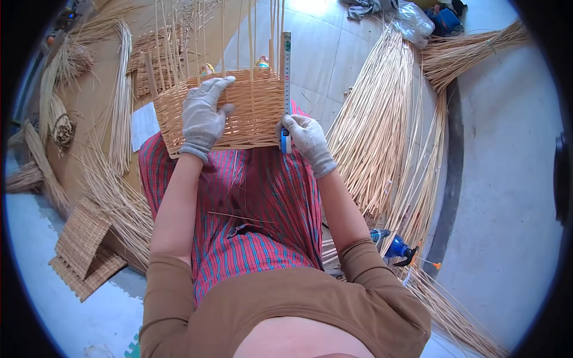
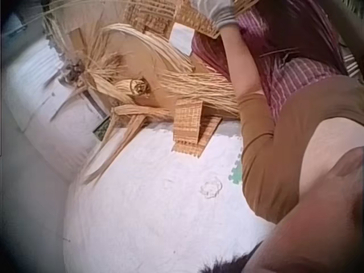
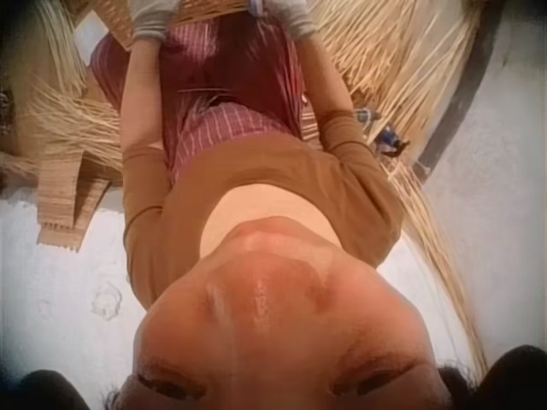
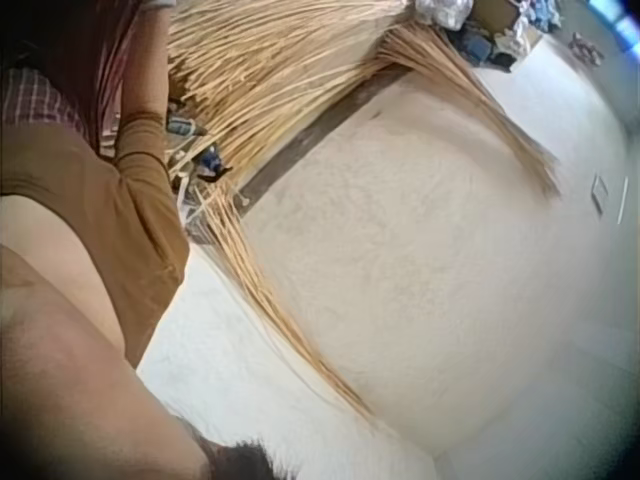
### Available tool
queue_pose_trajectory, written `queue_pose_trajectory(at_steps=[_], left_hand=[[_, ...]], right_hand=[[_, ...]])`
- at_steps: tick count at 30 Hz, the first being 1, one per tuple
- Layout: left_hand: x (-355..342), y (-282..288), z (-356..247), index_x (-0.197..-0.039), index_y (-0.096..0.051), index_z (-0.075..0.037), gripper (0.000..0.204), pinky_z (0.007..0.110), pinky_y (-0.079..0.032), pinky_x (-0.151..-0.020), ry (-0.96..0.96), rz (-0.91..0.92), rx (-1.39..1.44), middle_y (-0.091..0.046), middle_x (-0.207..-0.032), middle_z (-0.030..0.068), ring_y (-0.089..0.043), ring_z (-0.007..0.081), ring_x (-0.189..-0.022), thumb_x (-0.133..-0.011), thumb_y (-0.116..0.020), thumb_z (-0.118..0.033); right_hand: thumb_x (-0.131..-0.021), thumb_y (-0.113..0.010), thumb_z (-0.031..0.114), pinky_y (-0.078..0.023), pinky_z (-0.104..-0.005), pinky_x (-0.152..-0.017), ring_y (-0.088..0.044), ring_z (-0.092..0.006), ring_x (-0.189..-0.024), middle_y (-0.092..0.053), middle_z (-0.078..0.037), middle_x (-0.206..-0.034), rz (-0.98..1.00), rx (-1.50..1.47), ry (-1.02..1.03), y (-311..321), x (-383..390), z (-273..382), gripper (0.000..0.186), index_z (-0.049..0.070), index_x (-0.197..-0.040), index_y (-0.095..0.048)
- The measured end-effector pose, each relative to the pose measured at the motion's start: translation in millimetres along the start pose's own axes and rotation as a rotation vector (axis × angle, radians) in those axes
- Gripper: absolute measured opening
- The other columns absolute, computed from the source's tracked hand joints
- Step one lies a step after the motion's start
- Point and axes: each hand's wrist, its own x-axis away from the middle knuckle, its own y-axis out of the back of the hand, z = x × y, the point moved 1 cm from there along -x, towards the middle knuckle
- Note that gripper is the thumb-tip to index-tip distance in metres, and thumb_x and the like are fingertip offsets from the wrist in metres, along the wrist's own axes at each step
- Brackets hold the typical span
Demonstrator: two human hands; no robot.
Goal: Weaving a rectangular wicker basket using long reeds.
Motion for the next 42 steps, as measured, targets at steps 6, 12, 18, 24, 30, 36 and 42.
queue_pose_trajectory(at_steps=[6, 12, 18, 24, 30, 36, 42], left_hand=[[-2, 1, -5, -0.125, -0.063, -0.024, 0.059, 0.04, -0.045, -0.097, -0.063, -0.032, 0.014, -0.064, -0.124, 0.0013, -0.059, 0.0278, -0.106, -0.07, -0.08, -0.016], [13, 8, -1, -0.132, -0.059, -0.019, 0.064, 0.042, -0.047, -0.097, -0.071, 0.11, 0.012, -0.062, -0.117, 0.0137, -0.058, 0.0316, -0.112, -0.071, -0.078, -0.007], [27, -4, 22, -0.119, -0.063, -0.005, 0.04, 0.03, -0.05, -0.081, -0.003, 0.352, 0.143, -0.065, -0.092, 0.0043, -0.059, 0.0158, -0.082, -0.082, -0.077, -0.008], [42, 9, 0, -0.112, -0.062, -0.003, 0.034, 0.032, -0.049, -0.089, 0.024, 0.421, 0.171, -0.065, -0.105, 0.0095, -0.063, 0.0213, -0.098, -0.08, -0.075, -0.002], [50, 10, -18, -0.127, -0.058, -0.007, 0.047, 0.033, -0.051, -0.084, -0.096, 0.226, 0.116, -0.061, -0.116, 0.011, -0.061, 0.0233, -0.101, -0.083, -0.074, -0.005], [114, -15, -87, -0.132, -0.054, -0.004, 0.043, 0.032, -0.05, -0.08, -0.07, 0.044, 0.265, -0.056, -0.118, 0.01, -0.058, 0.0196, -0.09, -0.093, -0.068, -0.013], [162, -57, -144, -0.099, -0.07, 0.0, 0.011, 0.026, -0.052, -0.067, -0.08, 1.052, 0.815, -0.071, -0.086, 0.0096, -0.067, 0.013, -0.072, -0.09, -0.066, -0.005]], right_hand=[[-0.099, -0.057, 0.029, -0.049, -0.0277, -0.061, -0.057, -0.0084, -0.063, -0.067, -0.002, -0.073, -0.066, 0.01, 0.024, -2, 3, 0, 0.034, 0.003, -0.083, -0.072], [-0.101, -0.055, 0.022, -0.045, -0.0269, -0.049, -0.053, -0.0081, -0.05, -0.058, 0.0, -0.068, -0.038, -0.17, 0.154, -25, 50, 1, 0.024, 0.005, -0.087, -0.063], [-0.093, -0.054, 0.049, -0.052, -0.0472, -0.068, -0.067, -0.0372, -0.076, -0.068, -0.016, -0.079, 0.314, 0.585, 0.178, -26, 152, -20, 0.043, 0.011, -0.08, -0.069], [-0.087, -0.062, 0.047, -0.053, -0.0494, -0.063, -0.068, -0.0348, -0.076, -0.069, -0.013, -0.076, 0.347, 0.893, 0.188, -33, 192, -35, 0.038, 0.01, -0.083, -0.071], [-0.082, -0.069, 0.028, -0.053, -0.0427, -0.078, -0.065, -0.0317, -0.085, -0.065, -0.011, -0.086, 0.1, 0.513, 0.525, -7, 183, -31, 0.018, 0.013, -0.093, -0.066], [-0.093, -0.063, 0.022, -0.053, -0.036, -0.084, -0.068, -0.0281, -0.091, -0.07, -0.016, -0.098, -0.631, -0.025, 0.078, 84, 130, -128, 0.021, 0.007, -0.108, -0.067], [-0.084, -0.064, 0.033, -0.049, -0.0426, -0.095, -0.063, -0.0358, -0.107, -0.065, -0.02, -0.115, -0.815, 0.551, -0.486, 188, 134, -274, 0.043, 0.008, -0.119, -0.062]])
